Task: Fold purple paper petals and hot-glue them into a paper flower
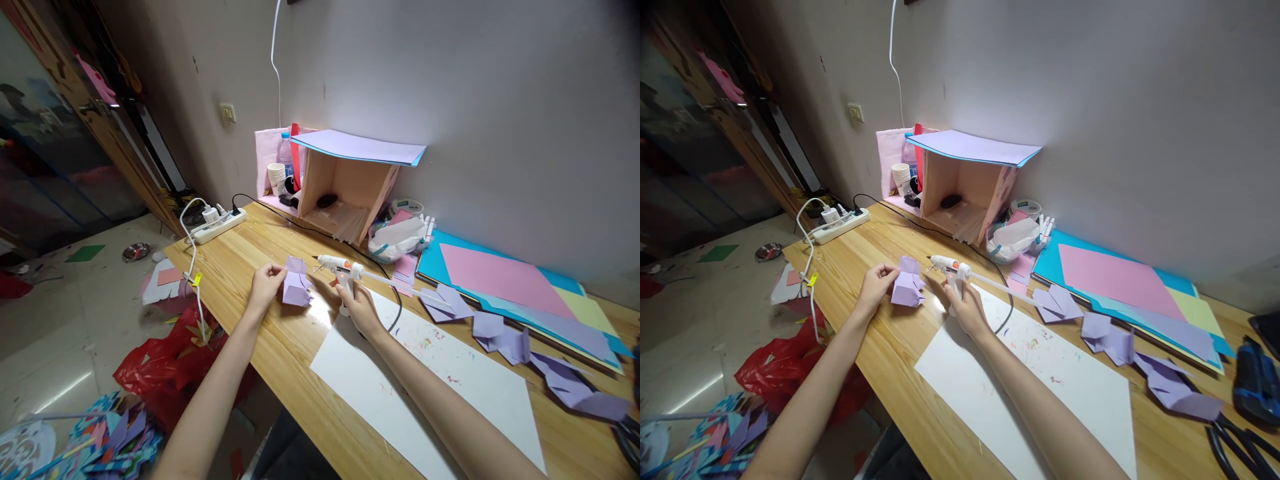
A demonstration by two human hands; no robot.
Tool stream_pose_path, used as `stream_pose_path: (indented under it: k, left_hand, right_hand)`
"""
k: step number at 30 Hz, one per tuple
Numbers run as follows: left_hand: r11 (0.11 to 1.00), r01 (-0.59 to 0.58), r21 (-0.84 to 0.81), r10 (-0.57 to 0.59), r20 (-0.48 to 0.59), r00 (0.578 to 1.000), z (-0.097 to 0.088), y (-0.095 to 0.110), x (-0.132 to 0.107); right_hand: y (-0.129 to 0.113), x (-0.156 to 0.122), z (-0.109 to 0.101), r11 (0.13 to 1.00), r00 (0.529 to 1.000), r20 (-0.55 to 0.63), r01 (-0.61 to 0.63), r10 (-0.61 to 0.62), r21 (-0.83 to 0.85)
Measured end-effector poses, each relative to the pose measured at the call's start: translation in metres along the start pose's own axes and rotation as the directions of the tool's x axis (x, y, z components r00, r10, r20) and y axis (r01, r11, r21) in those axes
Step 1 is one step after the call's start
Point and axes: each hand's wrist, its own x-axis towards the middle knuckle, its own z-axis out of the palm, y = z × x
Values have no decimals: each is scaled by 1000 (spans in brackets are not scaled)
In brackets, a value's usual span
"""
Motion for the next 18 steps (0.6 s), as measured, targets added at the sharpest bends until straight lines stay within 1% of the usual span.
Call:
stream_pose_path:
  k: [3, 5, 7, 10, 13, 16, 17, 18]
  left_hand:
    - [999, 39, -36, -39, 6, 999, -1, -1, 0]
    - [995, 66, -68, -65, 19, 998, 0, -1, -1]
    - [991, 90, -97, -87, 37, 996, 0, -1, -2]
    - [985, 121, -123, -114, 61, 992, 1, 0, -2]
    - [979, 144, -142, -135, 73, 988, 2, 1, -3]
    - [978, 162, -135, -150, 95, 984, 1, 2, -5]
    - [978, 162, -130, -149, 103, 983, 1, 3, -6]
    - [979, 161, -126, -147, 110, 983, 1, 3, -7]
  right_hand:
    - [2, 4, -1, 1000, 998, -56, -18, 18, -13]
    - [4, 13, 0, 999, 998, -57, -8, 5, -50]
    - [6, 27, 2, 994, 999, -43, 28, -33, -110]
    - [11, 54, 8, 958, 994, -15, 98, -106, -268]
    - [15, 77, 13, 913, 994, 45, 110, -101, -393]
    - [16, 82, 15, 889, 991, 97, 122, -89, -441]
    - [15, 79, 14, 884, 992, 96, 120, -86, -452]
    - [14, 74, 13, 881, 995, 65, 101, -80, -462]
